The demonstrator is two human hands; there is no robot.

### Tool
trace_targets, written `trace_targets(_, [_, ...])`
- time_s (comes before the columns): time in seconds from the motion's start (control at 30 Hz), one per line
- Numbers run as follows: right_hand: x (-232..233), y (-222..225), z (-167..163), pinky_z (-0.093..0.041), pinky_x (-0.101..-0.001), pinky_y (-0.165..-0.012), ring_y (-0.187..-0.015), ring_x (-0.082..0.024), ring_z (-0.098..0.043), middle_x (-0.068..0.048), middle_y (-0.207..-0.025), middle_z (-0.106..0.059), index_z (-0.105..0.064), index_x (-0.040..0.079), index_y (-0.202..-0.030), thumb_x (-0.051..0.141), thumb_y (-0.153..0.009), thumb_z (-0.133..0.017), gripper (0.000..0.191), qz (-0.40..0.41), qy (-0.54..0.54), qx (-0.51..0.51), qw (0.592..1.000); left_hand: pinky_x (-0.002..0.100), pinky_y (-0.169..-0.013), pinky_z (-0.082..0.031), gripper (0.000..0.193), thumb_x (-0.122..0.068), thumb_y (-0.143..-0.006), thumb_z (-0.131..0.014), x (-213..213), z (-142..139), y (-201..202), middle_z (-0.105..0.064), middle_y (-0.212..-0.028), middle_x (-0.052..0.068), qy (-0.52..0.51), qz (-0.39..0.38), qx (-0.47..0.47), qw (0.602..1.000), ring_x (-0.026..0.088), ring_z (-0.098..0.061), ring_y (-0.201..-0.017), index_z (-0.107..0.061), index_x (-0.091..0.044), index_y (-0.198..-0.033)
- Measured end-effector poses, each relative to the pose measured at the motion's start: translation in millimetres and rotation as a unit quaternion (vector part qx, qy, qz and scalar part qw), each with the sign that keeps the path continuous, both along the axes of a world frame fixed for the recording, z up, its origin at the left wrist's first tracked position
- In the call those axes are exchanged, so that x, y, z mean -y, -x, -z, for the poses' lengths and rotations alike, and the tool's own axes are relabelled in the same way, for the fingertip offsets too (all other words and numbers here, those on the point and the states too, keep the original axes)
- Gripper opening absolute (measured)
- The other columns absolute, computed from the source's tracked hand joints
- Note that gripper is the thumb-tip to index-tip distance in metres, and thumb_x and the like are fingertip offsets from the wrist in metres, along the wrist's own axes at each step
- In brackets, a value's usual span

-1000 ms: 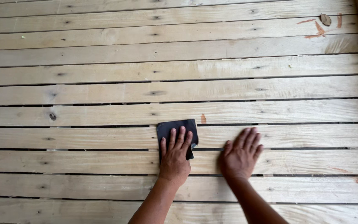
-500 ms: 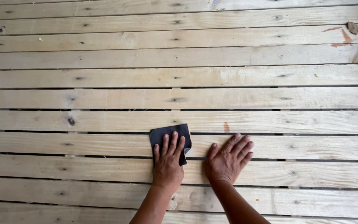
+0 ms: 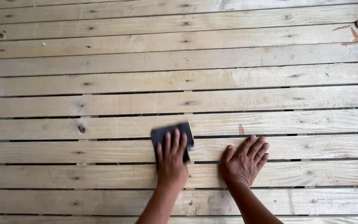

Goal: The person sands a large slatted wooden panel by hand, holding a piece of sandpaper in one hand and rubbing it back and forth across the wood slats while the other hand steadies the panel. They work across different sections of the panel, moving progressively toward its edge.

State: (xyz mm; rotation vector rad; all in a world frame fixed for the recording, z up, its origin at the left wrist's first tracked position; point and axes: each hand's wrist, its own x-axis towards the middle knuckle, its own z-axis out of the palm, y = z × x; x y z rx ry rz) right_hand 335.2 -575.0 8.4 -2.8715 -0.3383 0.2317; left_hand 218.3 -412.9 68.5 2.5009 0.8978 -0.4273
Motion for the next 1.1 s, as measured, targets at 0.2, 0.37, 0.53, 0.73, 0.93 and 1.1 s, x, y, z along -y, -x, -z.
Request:
trace_targets(0.2, [1.6,-0.6,-1.1,0.006,-0.0505,-0.123,-0.156,-0.04,0.006,-0.029,-0.168,0.0,-0.01,-0.002,-0.161,0.055,-0.098,-0.028,0.087,0.0,0.002,0.013,1.0,0.052,-0.125,0.002,0.08,-0.012,-0.091,-0.053,-25.7,8.2,-9.2,-0.007,-0.17,0.001,0.014,0.02,-0.011,1.0,0.026,-0.002,-0.157,-0.016,-0.024,-0.161])
trace_targets(0.37, [3.1,-1.2,-0.2,0.006,-0.0498,-0.124,-0.157,-0.039,0.005,-0.027,-0.168,-0.002,-0.011,-0.001,-0.161,0.055,-0.098,-0.029,0.087,0.005,-0.001,0.019,1.0,0.052,-0.126,-0.003,0.075,-0.01,-0.093,-0.052,-77.5,12.2,-62.0,-0.012,-0.172,0.001,-0.042,-0.029,0.046,0.998,0.027,-0.006,-0.159,-0.022,-0.023,-0.16])
trace_targets(0.53, [3.0,-2.2,-0.9,0.005,-0.0497,-0.124,-0.157,-0.039,0.005,-0.026,-0.169,-0.002,-0.012,-0.001,-0.161,0.055,-0.098,-0.029,0.087,0.006,-0.002,0.021,1.0,0.053,-0.122,0.002,0.092,-0.01,-0.083,-0.058,-28.8,8.5,5.7,-0.005,-0.174,0.003,0.012,0.028,-0.023,0.999,0.027,-0.001,-0.155,-0.018,-0.023,-0.165])
trace_targets(0.73, [3.7,-3.8,-1.4,0.005,-0.0497,-0.124,-0.157,-0.038,0.004,-0.027,-0.169,-0.003,-0.013,-0.001,-0.161,0.056,-0.097,-0.03,0.088,0.01,0.001,0.022,1.0,0.051,-0.125,0.0,0.082,-0.007,-0.089,-0.052,-35.0,22.5,18.8,-0.008,-0.171,0.0,0.007,0.055,-0.012,0.998,0.025,-0.004,-0.158,-0.019,-0.026,-0.161])
trace_targets(0.93, [7.1,-4.1,0.9,0.005,-0.0497,-0.124,-0.157,-0.039,0.004,-0.026,-0.169,-0.003,-0.014,0.0,-0.162,0.056,-0.097,-0.029,0.087,0.008,0.004,0.024,1.0,0.053,-0.125,-0.001,0.075,-0.013,-0.093,-0.054,-99.1,20.0,-63.8,-0.009,-0.17,0.0,-0.039,-0.022,0.039,0.998,0.027,-0.005,-0.157,-0.02,-0.024,-0.16])
trace_targets(1.1, [6.6,-4.0,1.4,0.005,-0.0508,-0.124,-0.157,-0.04,0.004,-0.026,-0.169,-0.002,-0.013,0.001,-0.162,0.056,-0.098,-0.029,0.086,0.004,0.0,0.023,1.0,0.054,-0.123,0.001,0.081,-0.004,-0.089,-0.054,-23.5,-1.5,6.4,-0.011,-0.17,0.007,-0.042,0.066,0.021,0.997,0.03,-0.005,-0.155,-0.021,-0.02,-0.162])
